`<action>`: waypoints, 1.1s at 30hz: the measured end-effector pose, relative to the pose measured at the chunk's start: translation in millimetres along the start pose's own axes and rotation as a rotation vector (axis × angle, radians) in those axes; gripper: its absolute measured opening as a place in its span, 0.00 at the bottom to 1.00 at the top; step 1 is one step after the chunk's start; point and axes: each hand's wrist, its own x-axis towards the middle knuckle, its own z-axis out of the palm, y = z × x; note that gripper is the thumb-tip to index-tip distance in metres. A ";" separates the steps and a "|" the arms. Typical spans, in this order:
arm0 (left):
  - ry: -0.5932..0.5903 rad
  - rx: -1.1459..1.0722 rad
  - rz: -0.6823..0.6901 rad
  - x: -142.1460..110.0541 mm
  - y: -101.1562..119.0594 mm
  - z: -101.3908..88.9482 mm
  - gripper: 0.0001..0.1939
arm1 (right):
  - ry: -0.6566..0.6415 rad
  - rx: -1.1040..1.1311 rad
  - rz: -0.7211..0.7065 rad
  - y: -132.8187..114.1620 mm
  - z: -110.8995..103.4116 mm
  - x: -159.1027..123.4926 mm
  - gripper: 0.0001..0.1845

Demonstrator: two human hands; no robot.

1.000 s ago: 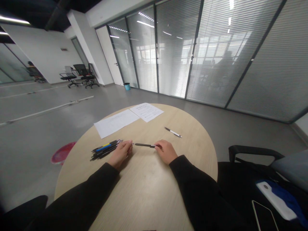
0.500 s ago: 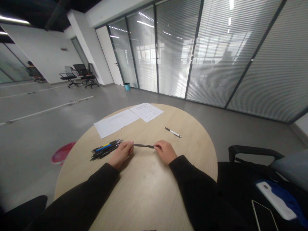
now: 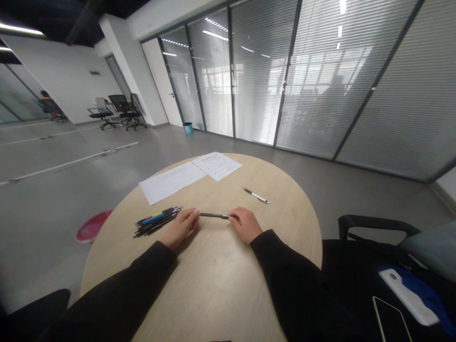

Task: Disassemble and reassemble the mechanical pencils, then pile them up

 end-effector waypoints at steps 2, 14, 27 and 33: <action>-0.009 -0.022 -0.002 0.0 -0.7 -0.2 0.24 | 0.002 -0.003 0.005 -0.6 -0.4 -0.1 0.07; -0.083 -0.157 0.034 -0.2 -1.7 -1.5 0.13 | 0.027 0.015 0.040 1.4 -2.1 0.3 0.07; -0.013 0.035 0.022 -0.6 6.6 -5.9 0.17 | 0.021 0.034 0.029 2.8 -1.5 0.1 0.07; -0.021 0.042 -0.040 1.2 0.3 -4.0 0.26 | 0.016 0.034 -0.007 2.0 -0.8 0.1 0.07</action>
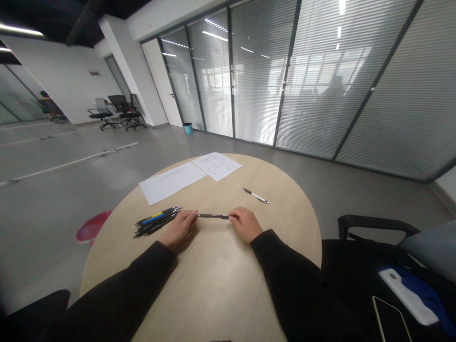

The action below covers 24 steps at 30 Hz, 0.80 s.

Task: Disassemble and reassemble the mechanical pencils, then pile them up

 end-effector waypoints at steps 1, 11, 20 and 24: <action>-0.011 -0.003 0.000 0.0 -0.6 0.0 0.26 | 0.000 0.001 -0.002 -0.3 -0.2 0.0 0.07; -0.058 -0.059 0.129 -2.9 4.0 -2.1 0.14 | 0.017 0.005 0.030 1.9 -0.9 0.3 0.07; 0.026 0.082 0.052 -3.1 7.8 0.2 0.26 | 0.021 0.015 -0.006 1.6 -0.5 0.0 0.07; -0.042 0.070 0.030 -3.2 3.5 0.3 0.27 | 0.023 0.015 -0.011 2.1 -0.3 -0.6 0.07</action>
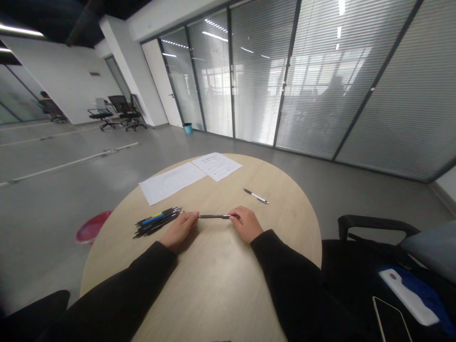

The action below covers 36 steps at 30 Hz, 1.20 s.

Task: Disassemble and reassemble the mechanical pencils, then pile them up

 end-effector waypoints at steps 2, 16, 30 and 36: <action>-0.023 -0.037 -0.009 -0.2 -1.7 -0.1 0.26 | 0.003 0.003 0.001 -0.4 -0.2 0.1 0.07; 0.029 -0.085 0.065 -1.7 5.0 -0.5 0.21 | -0.010 0.002 0.018 -4.4 -1.9 0.5 0.07; -0.039 -0.129 0.036 -1.3 0.2 0.0 0.18 | -0.015 0.000 0.036 -3.2 -1.6 0.5 0.08; 0.026 -0.041 -0.013 -1.3 2.9 2.7 0.25 | -0.020 -0.008 0.023 -4.9 -2.1 1.0 0.08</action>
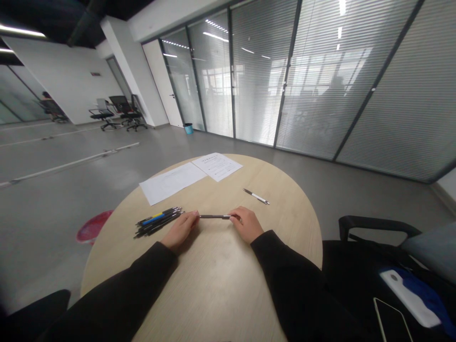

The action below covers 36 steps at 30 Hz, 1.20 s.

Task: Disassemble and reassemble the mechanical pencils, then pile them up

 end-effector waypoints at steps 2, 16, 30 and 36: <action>-0.020 0.024 0.011 0.3 0.4 -0.3 0.27 | 0.002 -0.001 -0.003 0.3 0.1 0.2 0.07; -0.088 -0.074 0.008 -0.6 -1.6 -1.7 0.21 | 0.012 -0.005 0.035 2.7 0.6 -0.1 0.07; -0.118 0.032 0.118 -1.6 3.7 -8.4 0.20 | -0.082 0.201 0.190 16.4 4.5 -0.7 0.09; -0.030 -0.098 0.075 2.0 -2.7 -2.9 0.19 | -0.135 0.420 0.292 14.6 8.7 -0.2 0.09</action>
